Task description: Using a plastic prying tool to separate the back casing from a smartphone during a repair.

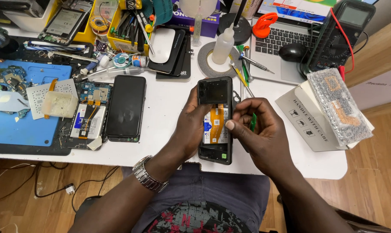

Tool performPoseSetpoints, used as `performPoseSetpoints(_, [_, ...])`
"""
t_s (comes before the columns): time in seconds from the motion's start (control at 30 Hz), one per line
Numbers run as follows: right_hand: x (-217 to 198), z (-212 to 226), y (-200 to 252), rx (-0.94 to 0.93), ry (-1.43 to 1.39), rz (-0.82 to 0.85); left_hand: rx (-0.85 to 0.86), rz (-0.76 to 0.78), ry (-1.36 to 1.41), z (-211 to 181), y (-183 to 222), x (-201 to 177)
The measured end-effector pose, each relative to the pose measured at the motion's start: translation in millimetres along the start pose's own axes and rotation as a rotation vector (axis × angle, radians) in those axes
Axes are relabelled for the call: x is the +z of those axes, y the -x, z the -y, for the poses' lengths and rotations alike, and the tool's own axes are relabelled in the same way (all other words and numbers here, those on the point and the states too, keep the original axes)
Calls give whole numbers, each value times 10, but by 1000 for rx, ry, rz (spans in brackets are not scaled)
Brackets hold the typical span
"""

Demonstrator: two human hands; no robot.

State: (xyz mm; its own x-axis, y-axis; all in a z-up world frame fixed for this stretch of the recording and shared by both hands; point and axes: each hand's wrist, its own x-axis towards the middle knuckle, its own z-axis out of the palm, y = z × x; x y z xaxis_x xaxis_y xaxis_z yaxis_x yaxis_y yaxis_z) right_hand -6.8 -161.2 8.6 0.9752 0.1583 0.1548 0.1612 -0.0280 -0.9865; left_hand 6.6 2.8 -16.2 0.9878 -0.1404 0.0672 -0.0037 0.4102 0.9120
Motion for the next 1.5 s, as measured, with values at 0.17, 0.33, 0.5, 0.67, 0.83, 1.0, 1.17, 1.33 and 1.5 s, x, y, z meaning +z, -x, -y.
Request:
performPoseSetpoints(0.17, [81,191,111,-100,19,81,-104,21,264,321,-91,-159])
performPoseSetpoints(0.33, [73,156,91,-132,128,13,-118,17,306,268,-70,-171])
performPoseSetpoints(0.5, [46,7,43,-137,223,-112,-119,40,367,-85,-34,-114])
performPoseSetpoints(0.67, [131,-76,-39,30,48,-88,-145,41,467,-223,-43,-88])
performPoseSetpoints(0.83, [207,-131,-60,139,14,-48,-186,77,495,-386,-37,-69])
performPoseSetpoints(1.0, [247,-106,-87,196,4,-66,-287,-1,660,-191,-84,-135])
performPoseSetpoints(1.17, [219,-236,-102,136,-100,-107,-78,-153,729,-184,-106,-4])
performPoseSetpoints(1.33, [235,-261,-104,155,-219,-135,-196,-11,909,-157,-172,-191])
performPoseSetpoints(1.5, [211,-447,-87,177,-395,-179,-203,120,873,-190,-203,-225])
